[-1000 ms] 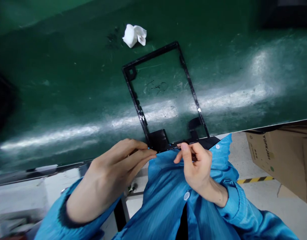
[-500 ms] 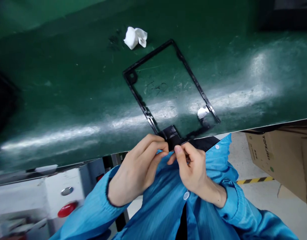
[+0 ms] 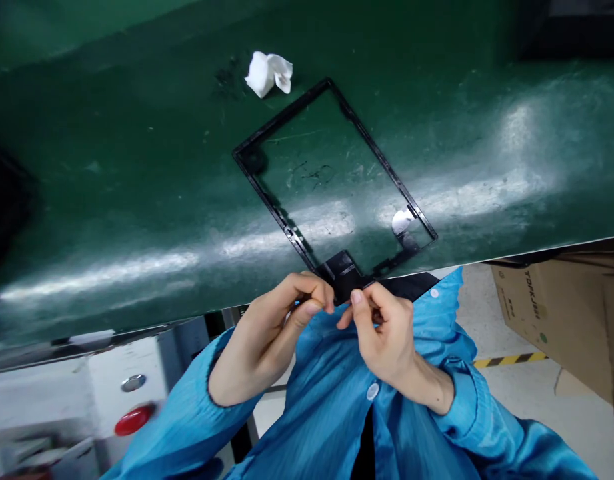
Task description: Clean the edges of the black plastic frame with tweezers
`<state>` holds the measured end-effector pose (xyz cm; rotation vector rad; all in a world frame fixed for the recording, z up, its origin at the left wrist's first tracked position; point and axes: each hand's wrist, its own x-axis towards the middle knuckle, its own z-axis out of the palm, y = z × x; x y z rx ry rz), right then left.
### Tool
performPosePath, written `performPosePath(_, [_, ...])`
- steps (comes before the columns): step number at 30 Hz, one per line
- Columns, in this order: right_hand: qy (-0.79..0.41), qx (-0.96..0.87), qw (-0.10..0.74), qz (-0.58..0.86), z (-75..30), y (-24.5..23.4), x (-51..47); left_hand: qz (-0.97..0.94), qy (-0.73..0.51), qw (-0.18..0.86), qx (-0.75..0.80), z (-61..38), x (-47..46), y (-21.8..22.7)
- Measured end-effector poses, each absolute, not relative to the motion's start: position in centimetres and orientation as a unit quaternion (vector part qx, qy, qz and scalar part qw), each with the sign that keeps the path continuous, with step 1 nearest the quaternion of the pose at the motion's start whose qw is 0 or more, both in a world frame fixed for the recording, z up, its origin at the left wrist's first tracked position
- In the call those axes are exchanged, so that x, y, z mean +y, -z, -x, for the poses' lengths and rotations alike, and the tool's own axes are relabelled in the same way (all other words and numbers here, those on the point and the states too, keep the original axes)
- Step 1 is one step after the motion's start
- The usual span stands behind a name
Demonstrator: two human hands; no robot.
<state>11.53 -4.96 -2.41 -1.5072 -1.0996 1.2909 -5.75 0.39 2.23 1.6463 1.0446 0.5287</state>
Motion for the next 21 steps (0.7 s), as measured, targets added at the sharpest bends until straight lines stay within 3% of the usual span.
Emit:
performPosePath(8, [-0.500, -0.446, 0.419, 0.612, -11.7, 2.4, -4.8, -0.712, -0.221, 0.500, 0.442, 6.1, 0.8, -2.5])
performPosePath(16, [-0.490, -0.453, 0.411, 0.621, -11.7, 2.3, -4.8, -0.752, -0.226, 0.373, 0.494, 7.7, 2.3, -3.2])
performPosePath(21, [-0.492, -0.452, 0.406, 0.624, -11.7, 2.2, -4.8, -0.781, -0.216, 0.374, 0.451, 7.8, 2.4, -3.0])
